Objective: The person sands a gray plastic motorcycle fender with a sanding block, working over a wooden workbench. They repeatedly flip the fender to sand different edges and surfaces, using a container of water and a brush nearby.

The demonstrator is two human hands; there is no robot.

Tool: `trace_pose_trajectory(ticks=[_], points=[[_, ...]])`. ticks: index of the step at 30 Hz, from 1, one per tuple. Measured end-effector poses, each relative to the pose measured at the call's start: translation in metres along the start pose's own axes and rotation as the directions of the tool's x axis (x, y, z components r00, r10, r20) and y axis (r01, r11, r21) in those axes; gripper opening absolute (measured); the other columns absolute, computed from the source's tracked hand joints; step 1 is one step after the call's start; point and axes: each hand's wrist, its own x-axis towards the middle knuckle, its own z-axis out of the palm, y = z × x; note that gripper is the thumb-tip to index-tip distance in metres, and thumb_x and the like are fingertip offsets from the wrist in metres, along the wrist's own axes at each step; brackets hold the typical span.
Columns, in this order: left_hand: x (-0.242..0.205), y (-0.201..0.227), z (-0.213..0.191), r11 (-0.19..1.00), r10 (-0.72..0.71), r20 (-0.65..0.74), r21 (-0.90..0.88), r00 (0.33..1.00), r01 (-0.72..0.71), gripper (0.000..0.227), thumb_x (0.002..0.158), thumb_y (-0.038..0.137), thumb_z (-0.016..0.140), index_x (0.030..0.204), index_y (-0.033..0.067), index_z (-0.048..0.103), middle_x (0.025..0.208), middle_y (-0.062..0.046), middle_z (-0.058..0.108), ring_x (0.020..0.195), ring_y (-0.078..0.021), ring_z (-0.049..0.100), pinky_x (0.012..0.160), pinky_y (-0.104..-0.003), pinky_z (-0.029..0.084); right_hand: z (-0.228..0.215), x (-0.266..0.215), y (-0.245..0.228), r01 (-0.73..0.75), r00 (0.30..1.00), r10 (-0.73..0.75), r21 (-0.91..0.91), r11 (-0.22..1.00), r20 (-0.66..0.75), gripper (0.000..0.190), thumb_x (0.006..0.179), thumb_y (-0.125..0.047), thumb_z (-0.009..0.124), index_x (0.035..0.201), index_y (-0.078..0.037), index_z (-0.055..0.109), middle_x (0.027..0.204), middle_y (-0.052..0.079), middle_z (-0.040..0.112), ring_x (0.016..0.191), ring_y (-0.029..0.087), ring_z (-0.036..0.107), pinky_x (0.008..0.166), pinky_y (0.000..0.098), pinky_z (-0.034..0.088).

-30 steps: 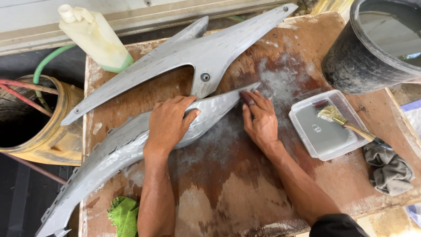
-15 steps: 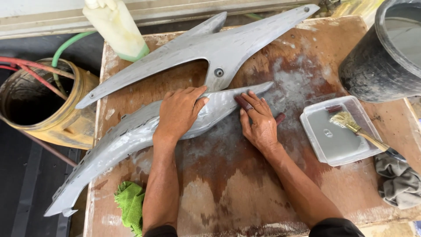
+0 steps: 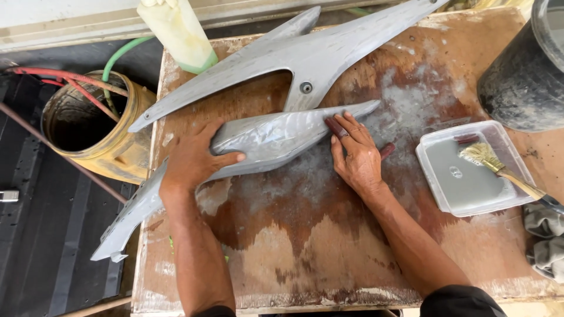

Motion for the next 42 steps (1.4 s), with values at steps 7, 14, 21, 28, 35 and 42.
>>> trace_pose_trajectory(ticks=[7, 14, 21, 28, 35, 42], points=[[-0.009, -0.018, -0.007, 0.998, 0.020, 0.042, 0.064, 0.999, -0.023, 0.121, 0.052, 0.053, 0.094, 0.156, 0.0189, 0.043, 0.153, -0.015, 0.051, 0.139, -0.0424, 0.048, 0.120, -0.059, 0.030, 0.000, 0.000, 0.000, 0.016, 1.000, -0.016, -0.006, 1.000, 0.003, 0.016, 0.099, -0.012, 0.067, 0.109, -0.005, 0.078, 0.129, 0.008, 0.073, 0.128, 0.030, 0.064, 0.107, 0.0417, 0.046], [-0.016, -0.025, -0.006, 0.979, 0.107, 0.012, 0.174, 0.994, -0.108, 0.119, 0.054, 0.037, 0.093, 0.159, 0.0293, 0.037, 0.144, -0.011, 0.055, 0.127, -0.0425, 0.056, 0.110, -0.051, 0.044, 0.000, -0.001, 0.001, 0.023, 1.000, -0.023, -0.005, 1.000, -0.006, 0.014, 0.099, -0.012, 0.068, 0.091, -0.003, 0.076, 0.129, 0.007, 0.073, 0.127, 0.030, 0.065, 0.106, 0.0413, 0.048], [-0.016, -0.022, -0.002, 0.963, 0.189, -0.100, 0.216, 0.977, -0.164, 0.113, 0.053, 0.047, 0.090, 0.155, 0.0301, 0.046, 0.138, -0.004, 0.061, 0.117, -0.0378, 0.062, 0.102, -0.046, 0.049, -0.010, 0.007, -0.009, 0.003, 0.999, 0.000, 0.071, 0.997, -0.039, 0.014, 0.101, -0.006, 0.065, 0.100, 0.001, 0.077, 0.125, 0.013, 0.073, 0.126, 0.035, 0.065, 0.105, 0.0414, 0.051], [-0.015, 0.011, -0.004, 0.918, 0.259, -0.082, 0.332, 0.962, -0.219, 0.107, 0.058, 0.059, 0.085, 0.154, 0.0334, 0.047, 0.132, -0.001, 0.063, 0.116, -0.0327, 0.062, 0.096, -0.044, 0.048, -0.019, 0.006, 0.007, -0.081, 0.991, 0.089, 0.086, 0.993, -0.103, 0.017, 0.103, -0.006, 0.062, 0.102, 0.003, 0.076, 0.126, 0.014, 0.072, 0.126, 0.036, 0.064, 0.102, 0.0422, 0.053], [-0.008, 0.040, 0.005, 0.909, 0.317, -0.125, 0.322, 0.940, -0.264, 0.109, 0.058, 0.060, 0.084, 0.156, 0.0350, 0.045, 0.130, -0.001, 0.059, 0.117, -0.0316, 0.059, 0.097, -0.046, 0.046, -0.027, 0.008, 0.026, -0.145, 0.972, 0.162, 0.108, 0.984, -0.172, 0.020, 0.105, -0.008, 0.061, 0.108, 0.003, 0.077, 0.124, 0.016, 0.072, 0.123, 0.040, 0.063, 0.100, 0.0457, 0.054], [0.007, 0.052, 0.013, 0.922, 0.313, -0.147, 0.282, 0.938, -0.264, 0.111, 0.059, 0.052, 0.088, 0.158, 0.0360, 0.041, 0.139, -0.003, 0.054, 0.126, -0.0352, 0.053, 0.104, -0.050, 0.043, -0.030, 0.009, 0.029, -0.163, 0.961, 0.172, 0.060, 0.985, -0.218, 0.018, 0.103, -0.009, 0.064, 0.101, 0.004, 0.076, 0.126, 0.018, 0.071, 0.123, 0.040, 0.063, 0.100, 0.0445, 0.054]])
